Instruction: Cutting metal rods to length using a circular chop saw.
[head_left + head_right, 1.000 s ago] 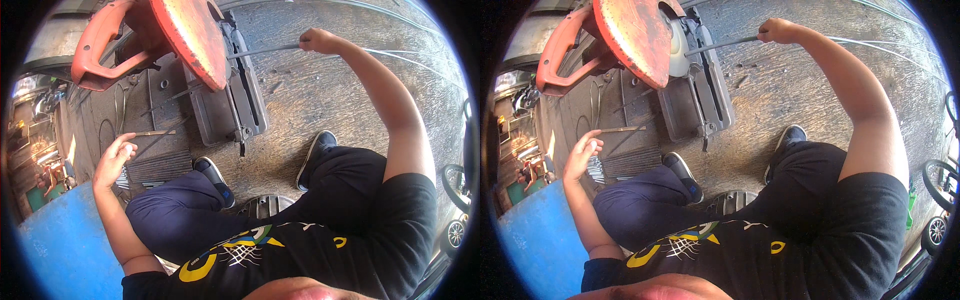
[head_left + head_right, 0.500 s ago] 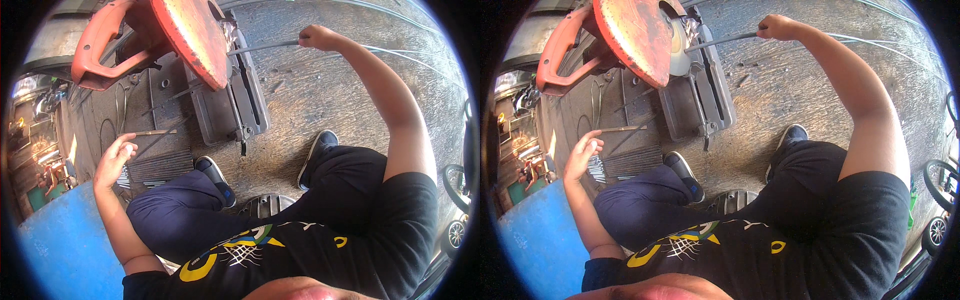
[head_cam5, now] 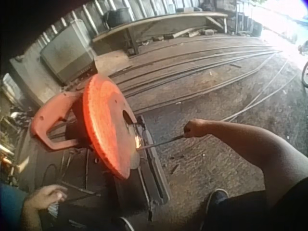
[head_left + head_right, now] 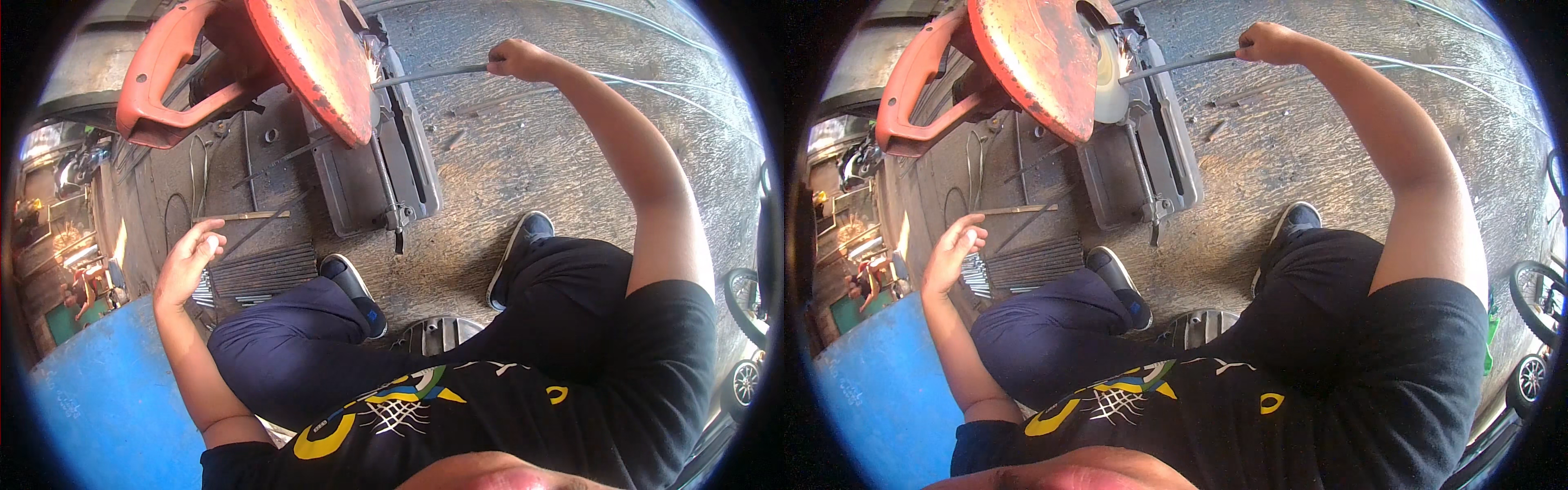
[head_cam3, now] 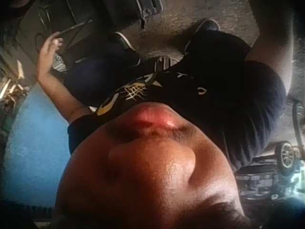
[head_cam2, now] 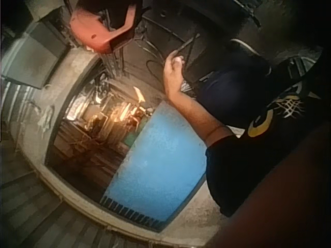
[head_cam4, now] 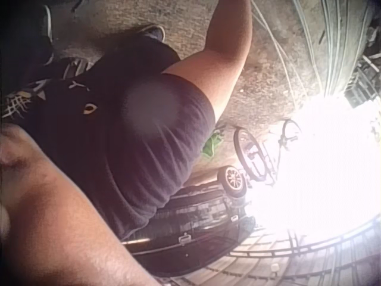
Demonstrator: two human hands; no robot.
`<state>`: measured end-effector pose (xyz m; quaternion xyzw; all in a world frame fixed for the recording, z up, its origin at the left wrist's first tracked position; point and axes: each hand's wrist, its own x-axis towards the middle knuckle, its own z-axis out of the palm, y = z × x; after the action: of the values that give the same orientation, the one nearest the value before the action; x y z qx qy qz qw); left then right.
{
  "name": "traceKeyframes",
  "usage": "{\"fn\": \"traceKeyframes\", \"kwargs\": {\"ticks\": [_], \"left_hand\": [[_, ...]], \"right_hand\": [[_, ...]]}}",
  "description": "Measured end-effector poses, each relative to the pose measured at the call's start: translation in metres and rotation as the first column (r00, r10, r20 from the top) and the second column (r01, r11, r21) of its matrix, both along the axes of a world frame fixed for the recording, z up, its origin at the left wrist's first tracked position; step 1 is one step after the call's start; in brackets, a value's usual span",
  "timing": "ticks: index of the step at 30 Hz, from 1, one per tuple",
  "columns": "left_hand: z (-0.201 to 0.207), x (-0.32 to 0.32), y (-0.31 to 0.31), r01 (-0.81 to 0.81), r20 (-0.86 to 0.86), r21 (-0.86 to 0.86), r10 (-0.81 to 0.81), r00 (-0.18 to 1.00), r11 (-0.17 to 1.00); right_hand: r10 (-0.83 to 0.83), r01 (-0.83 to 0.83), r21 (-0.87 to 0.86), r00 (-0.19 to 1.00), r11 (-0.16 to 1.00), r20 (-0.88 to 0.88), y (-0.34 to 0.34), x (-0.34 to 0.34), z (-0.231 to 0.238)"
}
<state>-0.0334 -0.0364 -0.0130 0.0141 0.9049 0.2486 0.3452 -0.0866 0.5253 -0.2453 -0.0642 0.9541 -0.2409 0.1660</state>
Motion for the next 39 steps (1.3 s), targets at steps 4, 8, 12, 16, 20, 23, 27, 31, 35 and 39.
{"fn": "traceKeyframes", "kwargs": {"ticks": [4,8,12,16,20,23,27,31,35,39], "left_hand": [[0.0005,-0.0007,-0.0016,0.011,0.005,-0.003,-0.011,1.000,1.000],[0.0011,-0.0013,-0.0016,0.014,0.003,-0.019,-0.014,1.000,1.000],[0.0016,-0.0003,0.0008,0.001,-0.001,-0.022,-0.001,1.000,1.000],[0.0004,-0.0004,-0.0013,-0.001,0.001,-0.021,0.001,1.000,1.000],[0.0019,0.0011,-0.0006,-0.002,-0.002,-0.019,0.002,1.000,1.000],[0.0005,0.0001,-0.0035,0.008,0.005,-0.005,-0.008,1.000,1.000],[0.0010,0.0002,-0.0037,0.017,0.002,-0.018,-0.017,1.000,1.000],[-0.0004,-0.0006,-0.0053,0.020,0.006,-0.002,-0.020,1.000,1.000],[0.0016,0.0003,-0.0052,0.018,0.005,-0.004,-0.018,1.000,1.000],[0.0007,0.0000,-0.0037,0.017,0.005,-0.009,-0.017,1.000,1.000]], "right_hand": [[-0.015,0.015,-0.013,1.000,1.000,0.017,-0.0006,-0.0005,-0.0003],[-0.020,0.020,-0.002,1.000,1.000,0.000,-0.0021,-0.0007,-0.0025],[-0.005,0.004,0.021,0.999,1.000,0.036,-0.0035,-0.0011,0.0006],[-0.023,0.023,-0.003,1.000,1.000,-0.008,-0.0031,-0.0007,-0.0026],[-0.015,0.015,0.015,1.000,1.000,0.016,-0.0035,-0.0022,-0.0028],[-0.015,0.015,-0.007,1.000,1.000,0.003,-0.0021,-0.0018,-0.0052],[-0.019,0.019,-0.005,1.000,1.000,0.008,-0.0034,-0.0018,-0.0040],[-0.029,0.029,0.000,0.998,1.000,0.050,-0.0035,-0.0031,-0.0001],[-0.040,0.041,-0.040,0.999,0.998,0.035,-0.0050,-0.0019,0.0002],[-0.019,0.019,-0.008,1.000,1.000,0.004,-0.0023,-0.0034,-0.0061]]}}
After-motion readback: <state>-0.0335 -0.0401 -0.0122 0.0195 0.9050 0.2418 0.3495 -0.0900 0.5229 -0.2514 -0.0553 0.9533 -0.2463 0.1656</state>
